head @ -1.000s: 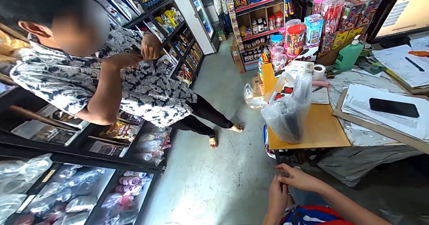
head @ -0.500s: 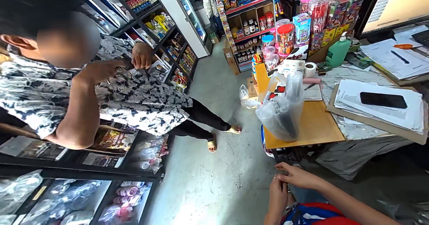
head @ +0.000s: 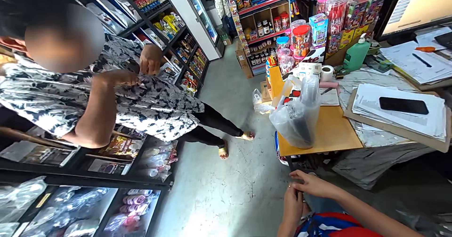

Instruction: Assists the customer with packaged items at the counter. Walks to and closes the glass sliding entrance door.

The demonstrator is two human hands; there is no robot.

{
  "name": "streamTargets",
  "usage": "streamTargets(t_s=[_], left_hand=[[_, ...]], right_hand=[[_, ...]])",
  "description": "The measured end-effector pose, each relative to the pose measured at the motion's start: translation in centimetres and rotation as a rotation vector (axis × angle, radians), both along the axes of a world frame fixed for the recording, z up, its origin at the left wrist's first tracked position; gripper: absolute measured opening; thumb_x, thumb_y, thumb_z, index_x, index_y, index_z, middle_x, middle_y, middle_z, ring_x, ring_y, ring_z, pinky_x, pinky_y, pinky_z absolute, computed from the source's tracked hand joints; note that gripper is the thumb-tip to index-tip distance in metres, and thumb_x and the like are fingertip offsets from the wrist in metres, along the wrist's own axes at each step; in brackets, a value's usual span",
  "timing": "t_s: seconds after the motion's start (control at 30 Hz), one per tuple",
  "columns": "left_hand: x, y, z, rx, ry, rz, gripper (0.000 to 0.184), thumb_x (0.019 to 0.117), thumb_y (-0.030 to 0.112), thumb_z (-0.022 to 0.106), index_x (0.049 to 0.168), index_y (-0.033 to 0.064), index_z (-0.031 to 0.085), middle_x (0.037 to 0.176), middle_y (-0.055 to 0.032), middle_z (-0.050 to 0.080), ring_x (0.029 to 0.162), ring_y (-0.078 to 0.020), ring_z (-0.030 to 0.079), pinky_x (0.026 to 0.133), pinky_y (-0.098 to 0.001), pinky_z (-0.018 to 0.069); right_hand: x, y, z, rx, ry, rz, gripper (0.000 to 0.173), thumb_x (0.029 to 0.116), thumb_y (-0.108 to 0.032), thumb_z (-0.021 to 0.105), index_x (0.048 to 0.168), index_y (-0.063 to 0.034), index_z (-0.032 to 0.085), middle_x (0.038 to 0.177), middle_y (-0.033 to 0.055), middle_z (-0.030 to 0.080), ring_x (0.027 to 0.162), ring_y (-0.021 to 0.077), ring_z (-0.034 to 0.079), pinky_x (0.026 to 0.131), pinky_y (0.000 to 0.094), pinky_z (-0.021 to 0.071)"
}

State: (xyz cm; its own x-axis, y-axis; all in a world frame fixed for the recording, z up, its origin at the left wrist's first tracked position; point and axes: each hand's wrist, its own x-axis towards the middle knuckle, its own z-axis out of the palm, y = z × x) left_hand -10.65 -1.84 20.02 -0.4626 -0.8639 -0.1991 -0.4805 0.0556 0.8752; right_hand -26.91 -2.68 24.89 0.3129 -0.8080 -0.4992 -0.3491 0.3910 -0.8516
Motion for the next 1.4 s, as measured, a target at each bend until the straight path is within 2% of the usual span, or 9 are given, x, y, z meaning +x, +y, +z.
streamTargets(t_s=[0.27, 0.4, 0.43, 0.57, 0.7, 0.87, 1.0, 1.23, 1.4], left_hand=[[-0.2, 0.0, 0.3, 0.012, -0.022, -0.010, 0.024, 0.0959, -0.003, 0.052, 0.111, -0.0125, 0.068, 0.107, -0.0270, 0.068, 0.101, -0.0340, 0.067, 0.095, -0.0467, 0.0523], [-0.3, -0.1, -0.3, -0.015, 0.058, -0.018, 0.031, 0.0950, -0.007, 0.047, 0.120, -0.0084, 0.065, 0.108, -0.0208, 0.069, 0.095, -0.0268, 0.069, 0.089, -0.0419, 0.0558], [-0.2, -0.2, -0.4, -0.022, 0.062, -0.018, 0.033, 0.0960, -0.006, 0.046, 0.122, -0.0058, 0.066, 0.108, -0.0188, 0.070, 0.093, -0.0244, 0.068, 0.087, -0.0400, 0.0555], [0.6, -0.8, -0.8, 0.006, 0.006, -0.053, 0.035, 0.0964, -0.004, 0.046, 0.125, -0.0025, 0.066, 0.114, -0.0187, 0.069, 0.095, -0.0240, 0.067, 0.087, -0.0391, 0.0554], [0.8, -1.0, -0.7, 0.075, -0.063, -0.120, 0.035, 0.0976, -0.003, 0.047, 0.127, -0.0025, 0.064, 0.118, -0.0199, 0.068, 0.099, -0.0265, 0.068, 0.090, -0.0412, 0.0550], [0.1, -1.2, -0.6, 0.112, -0.102, -0.164, 0.035, 0.0984, -0.002, 0.048, 0.130, -0.0029, 0.063, 0.122, -0.0211, 0.067, 0.105, -0.0285, 0.068, 0.093, -0.0419, 0.0548], [-0.4, -1.4, -1.0, 0.103, -0.124, -0.172, 0.034, 0.0987, -0.002, 0.048, 0.130, -0.0035, 0.063, 0.120, -0.0217, 0.068, 0.103, -0.0297, 0.068, 0.092, -0.0433, 0.0550], [-1.7, -3.9, -1.4, 0.171, -0.227, -0.186, 0.036, 0.1009, 0.002, 0.048, 0.134, -0.0016, 0.061, 0.124, -0.0220, 0.066, 0.109, -0.0314, 0.067, 0.097, -0.0445, 0.0531], [-1.7, -6.7, -5.3, 0.267, -0.308, -0.161, 0.036, 0.1039, 0.007, 0.046, 0.137, -0.0001, 0.059, 0.123, -0.0224, 0.067, 0.111, -0.0340, 0.067, 0.100, -0.0487, 0.0513]], right_hand=[[-0.3, -0.1, -0.1, 0.010, -0.016, 0.021, 0.055, 0.1073, -0.025, 0.054, 0.153, 0.0009, 0.038, 0.152, 0.0257, 0.047, 0.138, 0.0352, 0.052, 0.115, 0.0470, 0.0404], [-2.2, -0.9, 1.1, 0.009, -0.072, -0.143, 0.047, 0.1085, -0.021, 0.052, 0.148, 0.0028, 0.042, 0.134, 0.0260, 0.060, 0.109, 0.0353, 0.069, 0.095, 0.0493, 0.0568], [-3.3, -1.4, 1.6, -0.020, -0.039, -0.214, 0.047, 0.1087, -0.022, 0.051, 0.148, 0.0021, 0.043, 0.133, 0.0254, 0.061, 0.108, 0.0353, 0.070, 0.095, 0.0497, 0.0570], [-7.5, -3.4, 3.6, -0.167, 0.197, -0.518, 0.057, 0.1067, -0.023, 0.055, 0.154, 0.0000, 0.034, 0.154, 0.0262, 0.043, 0.128, 0.0379, 0.058, 0.106, 0.0504, 0.0486], [-10.3, -6.2, 1.0, -0.231, 0.263, -0.678, 0.079, 0.1000, -0.019, 0.066, 0.159, 0.0037, 0.019, 0.162, 0.0312, 0.024, 0.144, 0.0445, 0.040, 0.115, 0.0508, 0.0399], [-10.1, -8.4, -0.4, -0.210, 0.244, -0.665, 0.094, 0.0952, -0.021, 0.073, 0.161, 0.0028, 0.010, 0.164, 0.0320, 0.017, 0.147, 0.0451, 0.035, 0.117, 0.0514, 0.0364], [-10.1, -9.1, -1.1, -0.251, 0.203, -0.622, 0.094, 0.0958, -0.020, 0.071, 0.161, 0.0041, 0.008, 0.165, 0.0303, 0.018, 0.150, 0.0417, 0.031, 0.120, 0.0486, 0.0328], [-11.4, -7.9, -4.8, -0.054, 0.126, -0.535, 0.071, 0.1019, -0.018, 0.064, 0.158, 0.0014, 0.024, 0.160, 0.0275, 0.033, 0.142, 0.0384, 0.046, 0.115, 0.0475, 0.0414], [-14.3, -7.6, -9.2, 0.156, 0.437, -0.249, 0.070, 0.1014, -0.031, 0.065, 0.154, 0.0037, 0.035, 0.156, 0.0327, 0.036, 0.142, 0.0465, 0.042, 0.116, 0.0560, 0.0366]])
